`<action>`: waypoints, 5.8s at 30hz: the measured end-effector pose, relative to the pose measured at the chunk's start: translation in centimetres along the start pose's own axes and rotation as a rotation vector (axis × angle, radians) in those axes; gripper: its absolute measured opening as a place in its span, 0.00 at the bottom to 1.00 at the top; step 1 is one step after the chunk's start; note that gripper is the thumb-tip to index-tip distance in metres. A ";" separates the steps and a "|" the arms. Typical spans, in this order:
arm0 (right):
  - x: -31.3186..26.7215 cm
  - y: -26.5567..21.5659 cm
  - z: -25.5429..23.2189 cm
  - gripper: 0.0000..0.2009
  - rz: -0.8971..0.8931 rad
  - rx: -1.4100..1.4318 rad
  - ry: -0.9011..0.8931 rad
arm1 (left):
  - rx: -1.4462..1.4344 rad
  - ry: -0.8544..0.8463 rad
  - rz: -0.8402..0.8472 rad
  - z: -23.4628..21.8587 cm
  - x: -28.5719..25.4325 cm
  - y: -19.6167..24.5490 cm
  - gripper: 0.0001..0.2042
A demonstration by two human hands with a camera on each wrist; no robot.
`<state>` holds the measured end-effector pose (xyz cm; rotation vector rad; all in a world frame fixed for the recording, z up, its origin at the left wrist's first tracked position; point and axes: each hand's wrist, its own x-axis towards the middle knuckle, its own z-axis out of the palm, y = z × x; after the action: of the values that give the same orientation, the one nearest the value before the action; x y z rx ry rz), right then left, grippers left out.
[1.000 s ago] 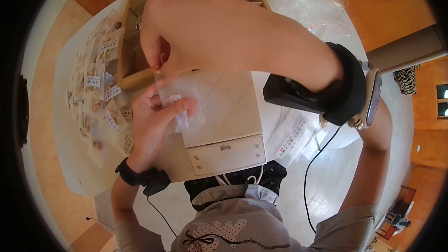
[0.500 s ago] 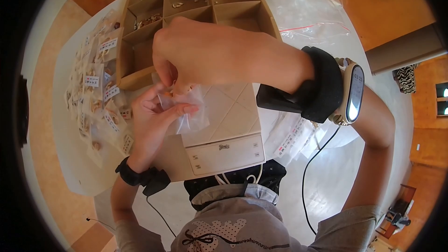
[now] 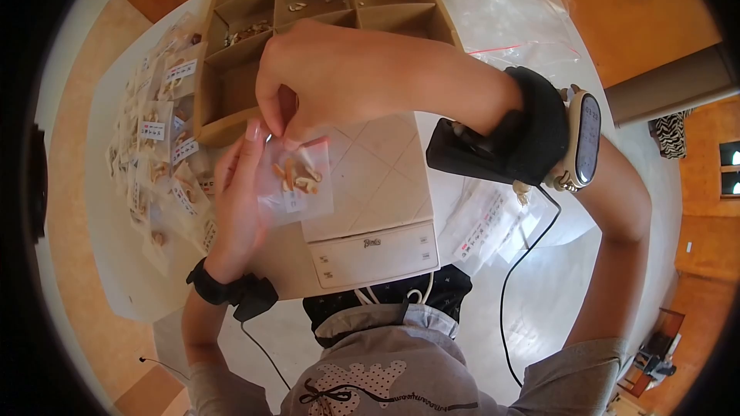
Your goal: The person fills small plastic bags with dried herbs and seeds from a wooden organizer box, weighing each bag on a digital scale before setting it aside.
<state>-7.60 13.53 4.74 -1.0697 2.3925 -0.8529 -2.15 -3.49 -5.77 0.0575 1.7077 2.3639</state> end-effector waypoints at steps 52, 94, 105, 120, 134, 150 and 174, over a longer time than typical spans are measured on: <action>9.3 11.5 -4.8 0.15 0.312 -0.462 0.013 | -0.102 -0.255 -0.184 0.9 -0.8 1.6 0.25; 11.4 11.0 -3.7 0.15 0.585 -0.689 -0.044 | -0.136 -0.322 -0.216 0.7 -1.1 2.2 0.25; 10.7 11.2 -5.7 0.20 0.519 -0.269 -0.104 | -0.148 -0.313 -0.211 0.9 -1.1 2.1 0.25; 12.1 12.1 -3.8 0.13 0.509 -0.495 -0.120 | -0.157 -0.289 -0.186 1.0 -1.0 2.1 0.24; 4.8 9.1 -9.3 0.12 0.384 0.220 0.081 | -0.166 -0.251 -0.187 0.5 -0.7 1.0 0.24; -1.2 -0.8 -0.6 0.10 0.121 -0.040 0.019 | -0.290 -0.232 -0.272 -0.1 -0.6 0.5 0.17; -1.7 0.6 2.1 0.10 -0.030 -0.038 0.038 | -0.306 -0.357 -0.334 -0.3 -0.4 1.2 0.09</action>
<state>-5.71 14.41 2.95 -1.1162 2.4391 -0.8478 -1.99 -4.18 -4.65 0.1237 1.0897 2.1749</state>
